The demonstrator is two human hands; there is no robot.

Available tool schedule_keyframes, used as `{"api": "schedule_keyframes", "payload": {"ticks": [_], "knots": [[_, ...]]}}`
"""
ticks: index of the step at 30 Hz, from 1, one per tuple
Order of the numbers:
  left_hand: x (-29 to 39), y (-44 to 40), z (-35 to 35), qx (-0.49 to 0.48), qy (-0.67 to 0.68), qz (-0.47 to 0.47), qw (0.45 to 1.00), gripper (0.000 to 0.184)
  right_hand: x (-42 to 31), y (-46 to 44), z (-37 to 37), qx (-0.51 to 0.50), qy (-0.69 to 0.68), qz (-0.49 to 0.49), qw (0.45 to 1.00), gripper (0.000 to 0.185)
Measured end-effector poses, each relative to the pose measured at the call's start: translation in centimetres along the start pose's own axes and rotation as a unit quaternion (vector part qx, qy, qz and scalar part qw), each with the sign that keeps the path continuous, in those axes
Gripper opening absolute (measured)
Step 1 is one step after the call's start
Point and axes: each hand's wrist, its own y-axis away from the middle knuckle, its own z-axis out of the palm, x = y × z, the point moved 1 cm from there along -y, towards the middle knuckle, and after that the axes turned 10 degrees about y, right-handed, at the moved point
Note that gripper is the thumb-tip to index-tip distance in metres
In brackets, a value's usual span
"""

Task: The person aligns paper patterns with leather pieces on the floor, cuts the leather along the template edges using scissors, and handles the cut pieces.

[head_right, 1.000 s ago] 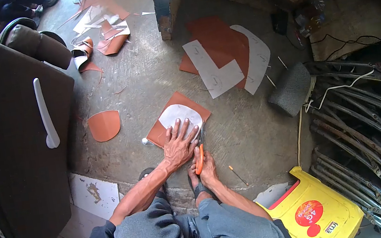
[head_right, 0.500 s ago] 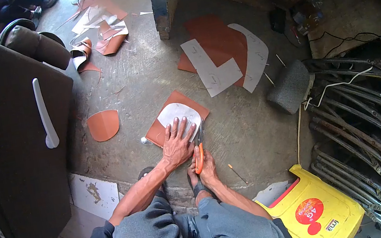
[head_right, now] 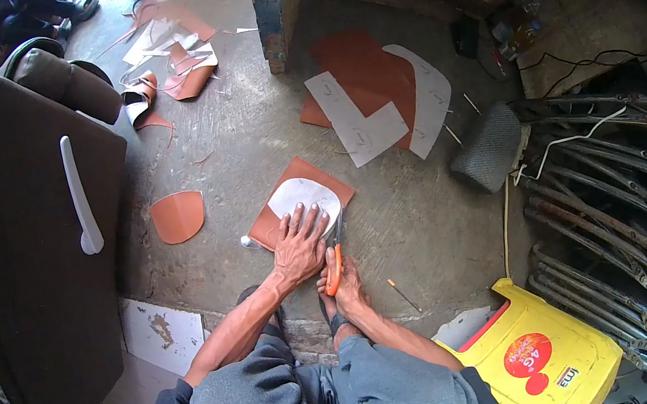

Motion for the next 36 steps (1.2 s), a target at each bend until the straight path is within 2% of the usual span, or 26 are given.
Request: {"api": "schedule_keyframes", "payload": {"ticks": [1, 4, 11, 36], "knots": [[-0.1, 0.0, 0.1, 0.0, 0.001, 0.001, 1.0, 0.059, 0.1, 0.1, 0.4, 0.019, 0.01, -0.004, 1.0, 0.045], [-0.2, 0.2, 0.2, 0.002, 0.001, 0.008, 1.0, 0.061, 0.3, 0.8, 1.4, 0.04, 0.05, -0.007, 0.998, 0.048], [-0.3, 0.3, -0.2, -0.03, 0.017, 0.005, 0.999, 0.066, 2.3, -0.1, 2.1, 0.075, 0.026, -0.043, 0.996, 0.05], [-0.4, 0.1, -0.6, -0.035, 0.039, -0.003, 0.999, 0.056, 2.0, -0.6, 1.8, 0.056, 0.034, -0.049, 0.997, 0.049]]}}
